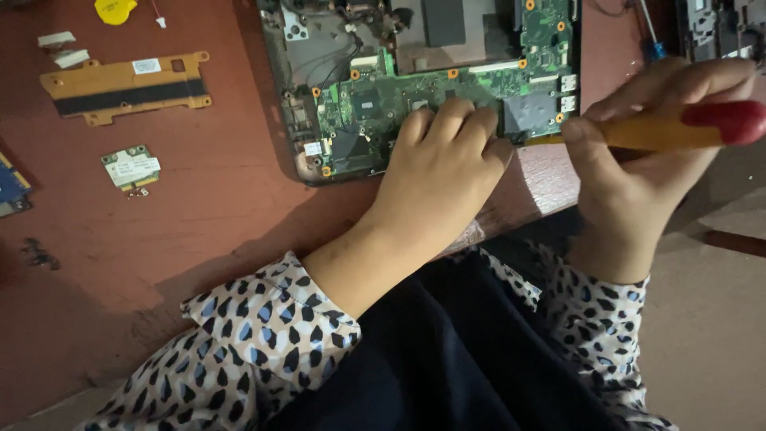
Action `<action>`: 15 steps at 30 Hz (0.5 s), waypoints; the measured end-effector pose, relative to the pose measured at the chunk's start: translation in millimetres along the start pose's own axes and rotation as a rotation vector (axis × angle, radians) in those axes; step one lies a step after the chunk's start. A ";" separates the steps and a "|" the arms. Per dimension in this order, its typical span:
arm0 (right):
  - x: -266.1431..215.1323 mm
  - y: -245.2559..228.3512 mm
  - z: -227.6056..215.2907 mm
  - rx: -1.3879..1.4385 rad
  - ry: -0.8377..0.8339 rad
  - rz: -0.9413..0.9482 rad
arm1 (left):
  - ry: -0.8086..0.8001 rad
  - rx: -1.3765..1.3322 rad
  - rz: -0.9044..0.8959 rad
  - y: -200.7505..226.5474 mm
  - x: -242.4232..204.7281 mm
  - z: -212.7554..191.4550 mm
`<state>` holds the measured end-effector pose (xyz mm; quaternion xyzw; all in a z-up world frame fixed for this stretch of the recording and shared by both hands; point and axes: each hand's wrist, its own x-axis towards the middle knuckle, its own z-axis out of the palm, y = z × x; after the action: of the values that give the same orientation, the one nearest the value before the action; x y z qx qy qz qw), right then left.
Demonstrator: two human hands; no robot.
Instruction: The person uses a yellow screwdriver to remove screws from the motherboard of a disassembled laptop. They then use their hands to disconnect a ribbon cable and remove a small black component from the circuit board.
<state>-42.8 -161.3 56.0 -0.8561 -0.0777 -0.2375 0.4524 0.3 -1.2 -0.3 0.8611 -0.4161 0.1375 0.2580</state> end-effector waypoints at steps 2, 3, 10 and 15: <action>1.1 0.0 4.0 0.034 -0.011 -0.001 | 0.043 0.012 -0.015 0.7 -0.9 1.8; -0.9 3.3 2.5 0.037 -0.013 0.000 | 0.041 0.013 -0.018 0.9 -1.4 1.5; -9.7 6.9 -5.4 0.272 -0.040 0.050 | -0.018 -0.001 -0.023 1.0 1.3 -1.5; -24.5 7.1 -14.8 0.235 0.009 0.120 | 0.056 0.001 -0.023 1.3 0.9 2.0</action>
<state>-66.7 -175.4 46.2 -0.7993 -0.0514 -0.2032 0.5632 -0.1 -3.6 -1.2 0.8618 -0.3984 0.1589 0.2708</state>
